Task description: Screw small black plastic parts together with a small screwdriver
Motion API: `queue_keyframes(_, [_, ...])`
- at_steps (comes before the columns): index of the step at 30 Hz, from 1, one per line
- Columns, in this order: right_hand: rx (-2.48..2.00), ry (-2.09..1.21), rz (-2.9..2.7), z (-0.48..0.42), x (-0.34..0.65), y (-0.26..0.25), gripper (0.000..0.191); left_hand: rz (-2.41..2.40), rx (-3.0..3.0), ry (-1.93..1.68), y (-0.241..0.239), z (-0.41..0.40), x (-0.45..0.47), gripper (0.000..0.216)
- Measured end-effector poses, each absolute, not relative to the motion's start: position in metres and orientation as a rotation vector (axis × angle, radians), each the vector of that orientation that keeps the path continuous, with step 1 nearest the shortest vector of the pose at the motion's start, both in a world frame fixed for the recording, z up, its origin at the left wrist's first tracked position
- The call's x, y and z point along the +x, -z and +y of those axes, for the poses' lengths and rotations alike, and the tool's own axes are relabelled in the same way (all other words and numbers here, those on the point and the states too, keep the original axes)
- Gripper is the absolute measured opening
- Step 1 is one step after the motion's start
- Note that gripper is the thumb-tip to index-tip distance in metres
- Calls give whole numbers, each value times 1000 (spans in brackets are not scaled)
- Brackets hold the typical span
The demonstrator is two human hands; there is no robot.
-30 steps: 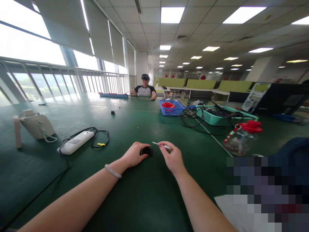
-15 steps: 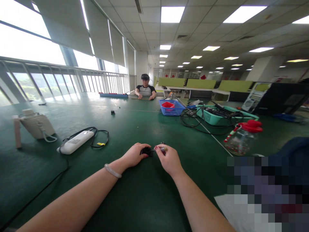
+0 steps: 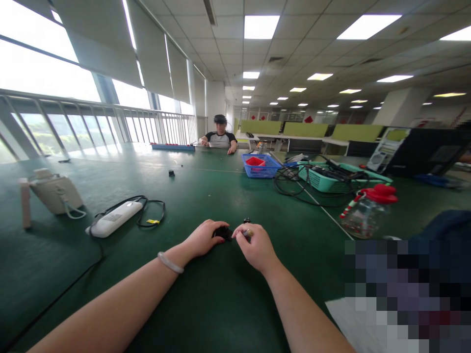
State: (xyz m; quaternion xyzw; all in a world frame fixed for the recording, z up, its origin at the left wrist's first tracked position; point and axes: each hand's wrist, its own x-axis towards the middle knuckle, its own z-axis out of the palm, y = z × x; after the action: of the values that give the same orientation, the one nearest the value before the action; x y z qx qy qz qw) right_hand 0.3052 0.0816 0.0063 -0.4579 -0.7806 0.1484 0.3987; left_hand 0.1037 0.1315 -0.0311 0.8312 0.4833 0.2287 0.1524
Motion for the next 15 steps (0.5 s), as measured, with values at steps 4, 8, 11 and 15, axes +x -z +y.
queue_keyframes(4, [-1059, -239, -2067, 77, 303, -7, 22, 1381, 2396, -664, 31, 132, 104, 49])
queue_keyframes(8, [-982, -213, -2158, 74, 297, -7, 19, 1328, 2428, -658, 31, 131, 104, 51])
queue_keyframes(11, [-1013, -233, -2191, 74, 293, -5, 18, 1292, 2456, -663, 31, 131, 105, 49])
queue_keyframes(15, [-1086, -263, -2141, 76, 293, -2, 19, 1287, 2454, -655, 31, 131, 105, 51])
